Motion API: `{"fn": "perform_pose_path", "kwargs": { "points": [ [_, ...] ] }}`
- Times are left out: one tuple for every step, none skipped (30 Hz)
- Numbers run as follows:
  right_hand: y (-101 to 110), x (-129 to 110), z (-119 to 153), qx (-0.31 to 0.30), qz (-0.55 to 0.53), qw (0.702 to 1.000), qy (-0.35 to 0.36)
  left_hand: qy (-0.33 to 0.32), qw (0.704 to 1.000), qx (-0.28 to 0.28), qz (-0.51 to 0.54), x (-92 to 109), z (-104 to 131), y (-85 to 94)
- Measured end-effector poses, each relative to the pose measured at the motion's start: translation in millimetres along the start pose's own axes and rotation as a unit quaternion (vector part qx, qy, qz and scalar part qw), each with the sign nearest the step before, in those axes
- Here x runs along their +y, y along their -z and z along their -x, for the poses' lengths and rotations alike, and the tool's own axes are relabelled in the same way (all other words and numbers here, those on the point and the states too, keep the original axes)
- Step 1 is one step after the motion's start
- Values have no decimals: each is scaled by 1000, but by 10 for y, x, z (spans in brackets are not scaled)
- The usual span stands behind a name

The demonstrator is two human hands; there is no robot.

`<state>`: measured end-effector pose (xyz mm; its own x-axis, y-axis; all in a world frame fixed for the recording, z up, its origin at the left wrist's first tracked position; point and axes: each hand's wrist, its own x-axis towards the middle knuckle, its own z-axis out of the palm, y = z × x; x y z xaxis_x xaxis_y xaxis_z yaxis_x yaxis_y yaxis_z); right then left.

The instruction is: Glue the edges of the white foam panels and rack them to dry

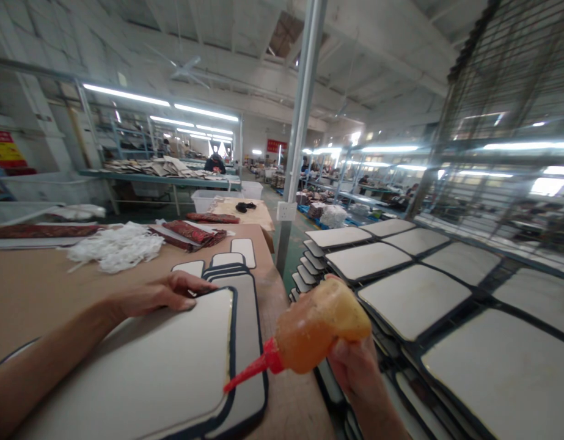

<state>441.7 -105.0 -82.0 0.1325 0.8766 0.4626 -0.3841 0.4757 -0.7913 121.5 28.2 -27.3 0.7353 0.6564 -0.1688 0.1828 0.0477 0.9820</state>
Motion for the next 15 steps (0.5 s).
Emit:
{"fn": "perform_pose_path", "kwargs": {
  "points": [
    [-2, 2, 4, 7, 1, 1000, 1, 0, 1000, 7, 4, -5, 2, 11],
    [-10, 2, 8, 16, 3, 1000, 6, -2, 1000, 15, 9, -10, 6, 21],
    [-26, 0, 11, 26, 5, 1000, 13, -5, 1000, 22, 16, -14, 10, 29],
    [-49, -5, 13, 37, 6, 999, 21, -9, 999, 27, 23, -19, 13, 36],
    [-78, -10, 15, 51, 6, 998, 31, -13, 999, 29, 32, -24, 16, 41],
    [-111, -17, 17, 67, 7, 997, 42, -16, 998, 31, 43, -31, 19, 46],
    [-143, -22, 20, 84, 7, 995, 51, -21, 998, 33, 55, -40, 20, 50],
    [-172, -26, 25, 101, 8, 993, 61, -23, 997, 35, 67, -50, 21, 53],
    [-194, -25, 31, 117, 8, 991, 71, -26, 996, 39, 80, -62, 21, 57],
    [-208, -20, 41, 133, 8, 988, 84, -29, 994, 46, 92, -76, 20, 61],
    [-213, -11, 51, 146, 7, 985, 95, -32, 993, 52, 104, -92, 18, 67],
    [-212, 2, 62, 157, 6, 982, 106, -36, 991, 58, 116, -109, 14, 74],
    [-208, 18, 72, 167, 3, 979, 116, -38, 989, 61, 127, -128, 9, 83],
    [-204, 35, 80, 178, 1, 976, 127, -40, 988, 62, 139, -148, 2, 94],
    [-203, 50, 85, 188, -2, 973, 134, -43, 986, 64, 149, -168, -6, 106]
  ]
}}
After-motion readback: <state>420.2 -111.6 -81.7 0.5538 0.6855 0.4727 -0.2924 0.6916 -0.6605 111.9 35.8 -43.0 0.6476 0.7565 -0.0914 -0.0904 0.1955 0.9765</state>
